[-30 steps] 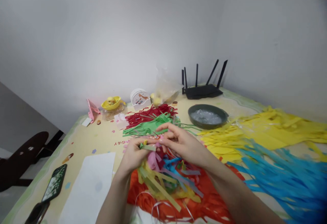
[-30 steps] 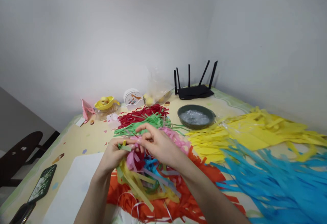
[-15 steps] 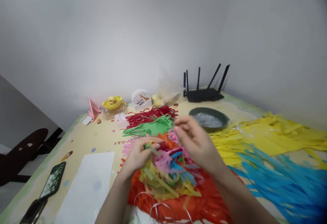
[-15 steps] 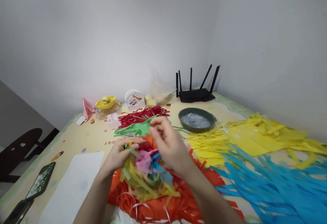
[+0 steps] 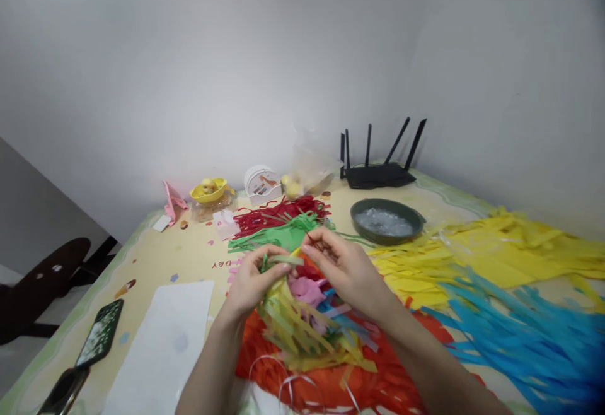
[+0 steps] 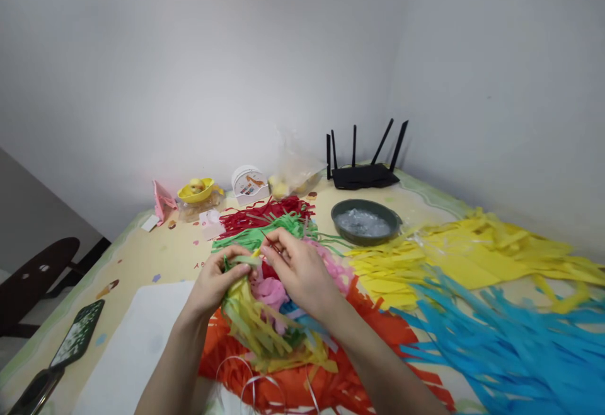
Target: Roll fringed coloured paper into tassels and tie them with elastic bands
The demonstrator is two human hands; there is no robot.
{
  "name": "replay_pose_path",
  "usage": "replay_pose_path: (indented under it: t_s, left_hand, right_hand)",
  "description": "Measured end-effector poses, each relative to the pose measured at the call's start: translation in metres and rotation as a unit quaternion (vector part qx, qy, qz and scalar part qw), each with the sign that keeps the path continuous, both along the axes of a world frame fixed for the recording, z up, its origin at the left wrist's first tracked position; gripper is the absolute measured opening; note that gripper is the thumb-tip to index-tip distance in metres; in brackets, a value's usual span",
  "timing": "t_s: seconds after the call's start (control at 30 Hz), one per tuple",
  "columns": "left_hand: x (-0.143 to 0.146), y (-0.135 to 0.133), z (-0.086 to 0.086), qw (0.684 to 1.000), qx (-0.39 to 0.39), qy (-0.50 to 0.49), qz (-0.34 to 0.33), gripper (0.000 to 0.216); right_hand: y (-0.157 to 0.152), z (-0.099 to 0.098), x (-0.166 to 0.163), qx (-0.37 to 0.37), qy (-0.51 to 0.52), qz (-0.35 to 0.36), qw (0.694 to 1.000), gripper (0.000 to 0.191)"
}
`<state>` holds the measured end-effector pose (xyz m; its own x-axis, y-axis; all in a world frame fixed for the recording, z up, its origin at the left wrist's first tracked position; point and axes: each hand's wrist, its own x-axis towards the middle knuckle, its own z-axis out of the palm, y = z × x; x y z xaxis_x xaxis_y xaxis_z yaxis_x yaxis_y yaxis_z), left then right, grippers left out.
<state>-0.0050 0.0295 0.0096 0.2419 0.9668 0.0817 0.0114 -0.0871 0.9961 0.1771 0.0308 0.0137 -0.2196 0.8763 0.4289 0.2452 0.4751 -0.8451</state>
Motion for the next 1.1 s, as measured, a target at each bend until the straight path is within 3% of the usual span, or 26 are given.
replay_pose_path:
  t_s: [0.1, 0.2, 0.63, 1.1]
  left_hand:
    - [0.0002, 0.0027, -0.0022, 0.991, -0.064, -0.118, 0.018, 0.039]
    - [0.0012, 0.0043, -0.0012, 0.982, -0.071, -0.169, 0.040, 0.038]
    - [0.0020, 0.0057, -0.0038, 0.978, -0.060, -0.177, 0.091, 0.035]
    - [-0.0002, 0.0050, -0.0077, 0.989, -0.028, -0.099, 0.102, 0.028]
  right_hand:
    - [0.0001, 0.0012, 0.0014, 0.004, -0.014, 0.007, 1.000, 0.019]
    - [-0.0014, 0.0033, 0.0013, 0.020, -0.053, 0.028, 0.998, 0.024]
    - [-0.0030, 0.0034, -0.0001, -0.016, -0.055, 0.056, 0.997, 0.031]
    - [-0.0006, 0.0012, 0.0016, -0.079, -0.018, 0.094, 0.992, 0.032]
